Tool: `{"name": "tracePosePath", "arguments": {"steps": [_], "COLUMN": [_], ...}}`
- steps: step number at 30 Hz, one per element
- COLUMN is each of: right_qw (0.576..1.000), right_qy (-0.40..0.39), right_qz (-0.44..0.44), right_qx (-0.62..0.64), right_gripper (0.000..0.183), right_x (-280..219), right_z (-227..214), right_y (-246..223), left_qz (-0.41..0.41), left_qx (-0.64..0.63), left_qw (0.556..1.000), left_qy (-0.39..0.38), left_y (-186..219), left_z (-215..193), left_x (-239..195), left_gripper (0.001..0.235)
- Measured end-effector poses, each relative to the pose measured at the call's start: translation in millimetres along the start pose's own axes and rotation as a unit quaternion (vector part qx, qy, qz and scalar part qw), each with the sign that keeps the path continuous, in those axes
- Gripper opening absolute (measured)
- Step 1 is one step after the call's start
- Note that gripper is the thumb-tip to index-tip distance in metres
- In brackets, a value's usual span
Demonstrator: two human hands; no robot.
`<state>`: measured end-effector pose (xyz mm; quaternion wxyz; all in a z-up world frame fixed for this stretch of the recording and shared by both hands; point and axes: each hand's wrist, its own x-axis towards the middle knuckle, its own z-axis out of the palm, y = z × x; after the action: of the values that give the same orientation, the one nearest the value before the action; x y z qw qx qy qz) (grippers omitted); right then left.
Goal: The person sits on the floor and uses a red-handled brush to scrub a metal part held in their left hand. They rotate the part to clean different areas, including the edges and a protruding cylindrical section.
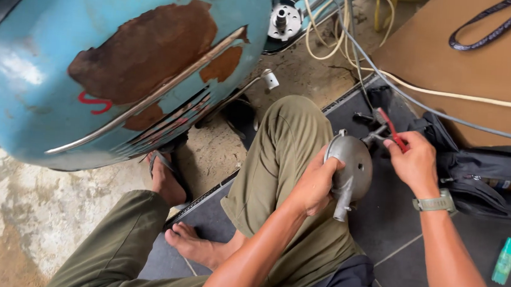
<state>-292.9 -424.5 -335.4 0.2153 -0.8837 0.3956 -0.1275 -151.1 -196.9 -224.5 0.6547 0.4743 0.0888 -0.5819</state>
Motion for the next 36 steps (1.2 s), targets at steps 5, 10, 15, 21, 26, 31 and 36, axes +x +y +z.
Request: {"name": "tracePosePath", "arguments": {"steps": [5, 10, 15, 21, 26, 31, 36], "right_qw": [0.992, 0.991, 0.983, 0.981, 0.973, 0.972, 0.975], "right_qy": [-0.034, -0.023, -0.064, -0.094, -0.12, -0.145, -0.158], "right_qz": [0.111, 0.111, 0.132, 0.105, 0.081, 0.072, 0.078], "right_qx": [0.055, 0.075, 0.114, 0.132, 0.179, 0.17, 0.138], "right_gripper": [0.028, 0.03, 0.036, 0.033, 0.022, 0.024, 0.029], "right_x": [1.4, -3.1, -9.2, -8.9, -4.2, -1.2, 0.4], "right_z": [-61.4, -84.3, -111.6, -127.8, -122.6, -117.1, -120.1], "right_y": [-14.2, -11.0, -38.8, -60.6, -81.5, -86.8, -88.3], "left_qz": [0.001, 0.079, 0.028, 0.025, 0.034, 0.085, 0.125], "left_qx": [0.019, 0.035, 0.051, 0.034, -0.008, 0.019, 0.178], "left_qw": [0.998, 0.99, 0.989, 0.986, 0.977, 0.949, 0.917], "left_qy": [0.06, 0.109, 0.136, 0.159, 0.21, 0.303, 0.334], "left_y": [11.6, -26.1, -43.2, -63.2, -55.2, -64.3, -97.1], "left_z": [31.2, 48.0, 63.4, 61.3, 59.6, 54.5, 41.9], "left_x": [0.9, 44.2, 58.1, 71.4, 80.4, 96.5, 126.8], "left_gripper": [0.063, 0.058, 0.062, 0.062, 0.062, 0.055, 0.074]}}
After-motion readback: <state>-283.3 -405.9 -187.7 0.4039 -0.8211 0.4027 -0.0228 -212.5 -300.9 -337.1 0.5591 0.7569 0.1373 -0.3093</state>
